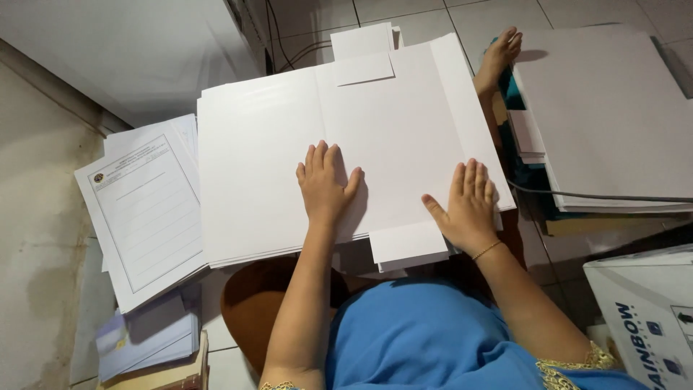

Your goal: Folding large white paper or cardboard sheets into specific shapes, likely for packaging or document organization.

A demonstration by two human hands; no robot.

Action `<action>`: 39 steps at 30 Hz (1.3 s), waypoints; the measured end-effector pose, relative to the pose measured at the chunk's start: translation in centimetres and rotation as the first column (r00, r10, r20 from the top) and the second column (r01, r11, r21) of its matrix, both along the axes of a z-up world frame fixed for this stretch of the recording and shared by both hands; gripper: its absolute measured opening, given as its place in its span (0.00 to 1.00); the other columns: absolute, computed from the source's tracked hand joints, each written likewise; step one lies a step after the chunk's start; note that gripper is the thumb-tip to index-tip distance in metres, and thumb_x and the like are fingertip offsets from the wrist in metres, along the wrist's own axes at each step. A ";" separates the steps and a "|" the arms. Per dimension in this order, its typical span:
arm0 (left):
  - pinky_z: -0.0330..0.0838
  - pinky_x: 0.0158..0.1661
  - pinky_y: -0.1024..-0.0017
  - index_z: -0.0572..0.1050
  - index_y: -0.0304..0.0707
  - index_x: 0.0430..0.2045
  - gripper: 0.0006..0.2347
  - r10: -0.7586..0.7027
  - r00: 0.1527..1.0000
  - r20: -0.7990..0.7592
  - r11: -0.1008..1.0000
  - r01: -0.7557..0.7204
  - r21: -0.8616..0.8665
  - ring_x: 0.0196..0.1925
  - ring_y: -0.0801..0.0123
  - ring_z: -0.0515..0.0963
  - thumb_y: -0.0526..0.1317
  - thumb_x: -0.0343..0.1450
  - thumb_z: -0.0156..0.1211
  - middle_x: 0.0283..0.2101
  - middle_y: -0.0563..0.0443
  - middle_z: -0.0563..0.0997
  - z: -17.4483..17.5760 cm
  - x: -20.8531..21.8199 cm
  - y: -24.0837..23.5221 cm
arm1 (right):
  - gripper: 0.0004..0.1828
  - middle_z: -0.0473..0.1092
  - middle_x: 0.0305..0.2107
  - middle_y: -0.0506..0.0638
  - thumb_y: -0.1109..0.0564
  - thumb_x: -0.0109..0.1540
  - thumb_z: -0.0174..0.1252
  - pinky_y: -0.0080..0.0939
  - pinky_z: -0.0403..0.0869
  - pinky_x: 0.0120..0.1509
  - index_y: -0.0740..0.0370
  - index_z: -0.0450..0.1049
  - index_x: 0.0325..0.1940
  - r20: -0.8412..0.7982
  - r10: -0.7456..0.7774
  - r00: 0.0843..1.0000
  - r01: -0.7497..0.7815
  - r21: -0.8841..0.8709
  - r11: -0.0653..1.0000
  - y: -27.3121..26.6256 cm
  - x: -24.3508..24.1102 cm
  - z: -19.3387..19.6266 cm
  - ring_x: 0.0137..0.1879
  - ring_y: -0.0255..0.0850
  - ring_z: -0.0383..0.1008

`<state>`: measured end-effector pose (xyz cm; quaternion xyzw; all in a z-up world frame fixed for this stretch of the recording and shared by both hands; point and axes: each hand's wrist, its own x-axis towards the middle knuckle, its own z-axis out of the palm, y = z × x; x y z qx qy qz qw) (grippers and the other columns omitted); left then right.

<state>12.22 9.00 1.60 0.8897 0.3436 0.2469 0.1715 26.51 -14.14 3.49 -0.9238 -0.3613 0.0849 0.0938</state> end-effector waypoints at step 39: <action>0.49 0.67 0.44 0.69 0.45 0.60 0.29 -0.003 1.000 -0.031 1.000 0.003 0.003 0.72 0.51 0.61 0.62 0.70 0.53 0.66 0.41 0.68 -0.2 0.3 0.5 | 0.48 0.38 0.77 0.61 0.25 0.69 0.28 0.63 0.33 0.80 0.65 0.43 0.80 0.102 0.076 0.992 -0.081 0.043 0.996 15.2 17.6 0.3 0.82 0.53 0.31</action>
